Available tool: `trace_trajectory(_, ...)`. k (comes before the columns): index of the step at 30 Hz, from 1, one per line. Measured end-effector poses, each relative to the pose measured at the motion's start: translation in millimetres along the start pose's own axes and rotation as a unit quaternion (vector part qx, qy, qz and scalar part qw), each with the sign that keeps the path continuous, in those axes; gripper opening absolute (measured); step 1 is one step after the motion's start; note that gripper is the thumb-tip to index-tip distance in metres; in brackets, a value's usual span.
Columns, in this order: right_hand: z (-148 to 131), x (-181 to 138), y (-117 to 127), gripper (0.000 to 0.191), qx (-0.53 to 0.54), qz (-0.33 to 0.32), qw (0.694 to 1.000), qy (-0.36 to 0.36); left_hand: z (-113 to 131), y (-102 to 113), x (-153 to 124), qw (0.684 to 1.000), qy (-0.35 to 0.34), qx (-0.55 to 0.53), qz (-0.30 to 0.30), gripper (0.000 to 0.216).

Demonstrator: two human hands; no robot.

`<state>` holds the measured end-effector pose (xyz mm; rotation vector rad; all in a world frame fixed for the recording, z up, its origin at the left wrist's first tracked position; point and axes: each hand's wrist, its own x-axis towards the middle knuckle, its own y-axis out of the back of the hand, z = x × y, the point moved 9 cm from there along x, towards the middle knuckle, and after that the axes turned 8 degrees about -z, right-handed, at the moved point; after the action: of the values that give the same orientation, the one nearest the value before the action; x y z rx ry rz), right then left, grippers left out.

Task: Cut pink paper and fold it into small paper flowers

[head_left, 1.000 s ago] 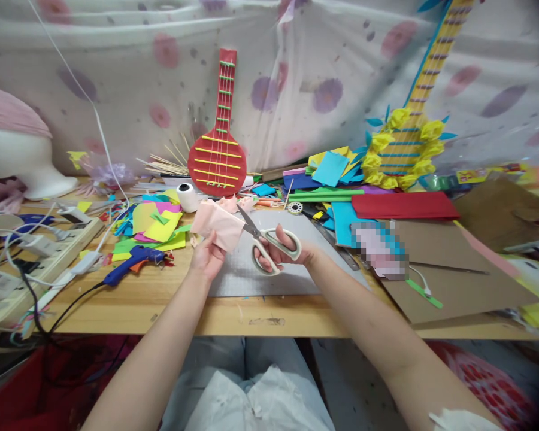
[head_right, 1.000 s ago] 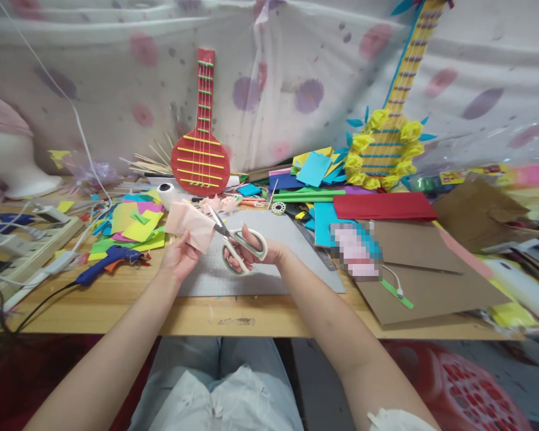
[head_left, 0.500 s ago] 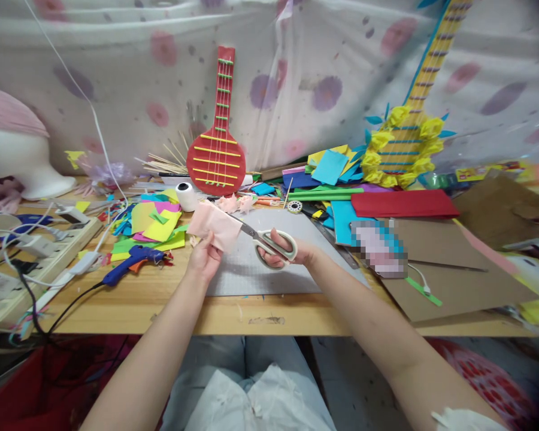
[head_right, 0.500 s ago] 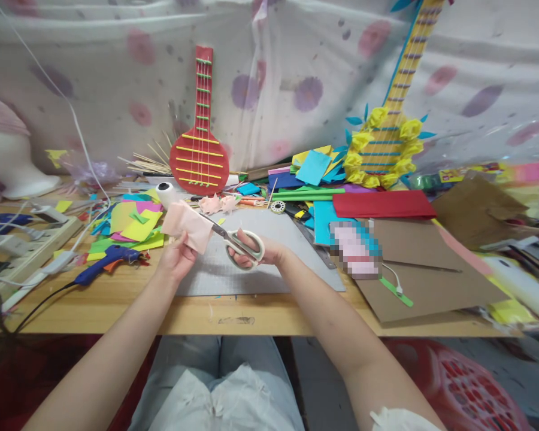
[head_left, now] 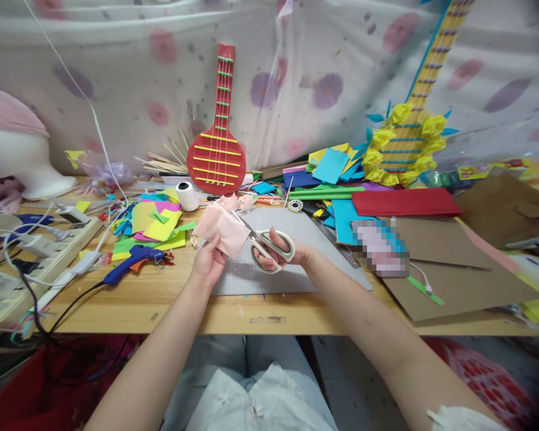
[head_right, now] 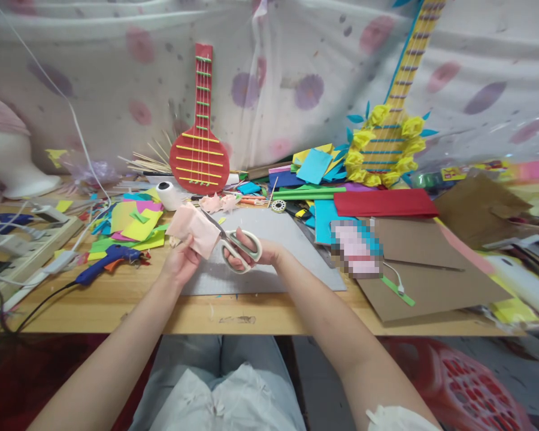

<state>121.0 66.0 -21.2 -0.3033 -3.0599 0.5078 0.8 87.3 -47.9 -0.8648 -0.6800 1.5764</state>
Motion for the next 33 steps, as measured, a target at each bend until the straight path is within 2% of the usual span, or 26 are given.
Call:
trace_trajectory(6, 5.1, -1.6, 10.3, 0.064, 0.002, 0.034, 0.999, 0.017, 3.5, 2.1, 2.0, 1.0, -0.008, 0.007, -0.013, 0.032)
trace_trajectory(14, 1.8, 6.0, 3.7, 0.073, -0.003, 0.015, 1.0, -0.01, -4.3, 2.6, 0.9, 1.0, 0.009, 0.022, -0.014, 0.02)
trace_trajectory(20, -1.0, 9.2, 7.8, 0.064, 0.002, 0.028, 0.999, 0.027, -4.8, 2.2, 2.3, 1.0, 0.01, 0.018, -0.005, 0.02)
trace_trajectory(29, -3.6, 5.2, 10.9, 0.06, -0.001, 0.037, 0.999, 0.037, -4.5, 1.2, 2.4, 0.998, 0.032, 0.044, -0.042, 0.033)
trace_trajectory(33, -0.4, 3.2, 9.4, 0.062, -0.009, 0.016, 1.0, 0.02, -6.6, 3.0, 1.7, 0.995, 0.058, 0.06, -0.049, 0.034)
